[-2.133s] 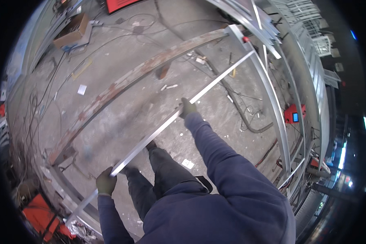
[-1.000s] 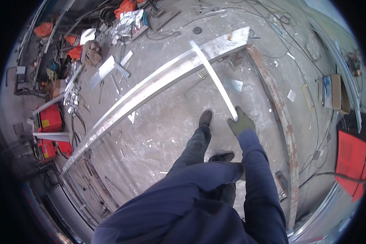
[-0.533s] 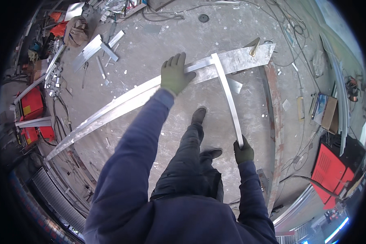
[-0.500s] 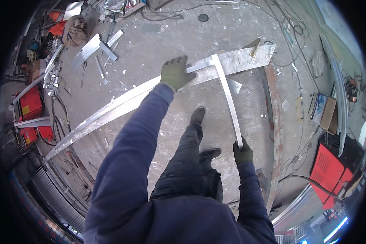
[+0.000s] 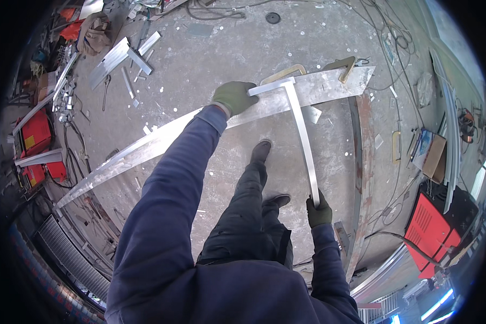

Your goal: The person walks through a workshop holding a cardboard sheet with handwritten notes, then picks up several long metal bars and aligns them on the floor to form a rectangular frame. The person adjusts the bars and positions a metal bracket at a corner joint.

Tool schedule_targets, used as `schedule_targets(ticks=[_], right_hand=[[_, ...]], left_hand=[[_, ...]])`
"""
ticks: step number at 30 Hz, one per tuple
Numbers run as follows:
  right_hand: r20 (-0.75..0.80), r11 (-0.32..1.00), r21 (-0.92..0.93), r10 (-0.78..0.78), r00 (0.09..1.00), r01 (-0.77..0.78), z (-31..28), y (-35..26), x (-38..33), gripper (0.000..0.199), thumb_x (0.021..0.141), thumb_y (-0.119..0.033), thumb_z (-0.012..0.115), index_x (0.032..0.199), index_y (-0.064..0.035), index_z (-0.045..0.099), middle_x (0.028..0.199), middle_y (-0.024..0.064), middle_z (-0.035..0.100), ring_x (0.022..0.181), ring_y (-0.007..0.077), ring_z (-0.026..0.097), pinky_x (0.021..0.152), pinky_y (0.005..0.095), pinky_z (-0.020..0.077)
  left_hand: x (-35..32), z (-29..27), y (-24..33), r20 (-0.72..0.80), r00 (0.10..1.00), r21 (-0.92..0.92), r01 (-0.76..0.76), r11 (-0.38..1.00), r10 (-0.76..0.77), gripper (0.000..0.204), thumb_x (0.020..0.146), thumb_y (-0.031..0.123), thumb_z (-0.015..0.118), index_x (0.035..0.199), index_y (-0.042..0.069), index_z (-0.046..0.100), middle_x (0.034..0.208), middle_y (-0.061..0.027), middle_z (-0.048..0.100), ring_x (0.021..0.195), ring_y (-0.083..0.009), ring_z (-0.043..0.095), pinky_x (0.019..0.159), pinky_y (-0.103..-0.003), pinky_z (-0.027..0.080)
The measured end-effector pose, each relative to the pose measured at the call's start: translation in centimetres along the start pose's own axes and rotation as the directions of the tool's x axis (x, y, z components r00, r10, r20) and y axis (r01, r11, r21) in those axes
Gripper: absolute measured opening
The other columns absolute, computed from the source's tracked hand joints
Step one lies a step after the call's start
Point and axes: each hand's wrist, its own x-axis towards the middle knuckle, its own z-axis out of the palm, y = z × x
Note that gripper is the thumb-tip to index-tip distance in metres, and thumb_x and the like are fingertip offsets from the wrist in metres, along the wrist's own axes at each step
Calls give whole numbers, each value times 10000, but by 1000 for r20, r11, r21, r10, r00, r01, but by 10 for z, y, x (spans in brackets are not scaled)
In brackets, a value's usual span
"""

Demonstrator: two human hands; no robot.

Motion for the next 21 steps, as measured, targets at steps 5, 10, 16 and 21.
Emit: schedule_targets(ticks=[5,10,16,21], right_hand=[[51,997,18,76,996,-77,2,-15,-1,574,999,-150,769,1551,-125,615,1358,177,759,1142,230,772,942,353,605],[36,999,-29,-43,998,44,9,18,-9,580,984,-222,780,1540,-170,623,1321,201,761,1124,329,780,924,423,619],[28,988,-145,-53,998,56,24,24,-1,610,956,-258,790,1539,-188,622,1295,222,755,1133,405,758,948,481,612],[5,988,-126,-91,996,90,33,39,7,637,934,-264,796,1544,-203,621,1302,228,751,1135,407,756,962,481,607]], left_hand=[[6,1,-9,7,1000,-45,0,999,1,487,959,444,732,1400,237,751,1223,-130,800,1150,-345,747,1020,-458,561],[8,6,0,29,1000,-47,-2,999,4,529,972,454,752,1441,210,729,1245,-148,799,1168,-344,748,1037,-434,556],[9,19,5,-20,999,-42,-41,998,40,519,977,463,740,1439,226,726,1259,-148,793,1168,-349,748,1026,-431,562],[6,29,14,-40,998,-12,-40,999,39,543,976,476,737,1461,234,705,1265,-149,790,1172,-355,746,1026,-429,563]])
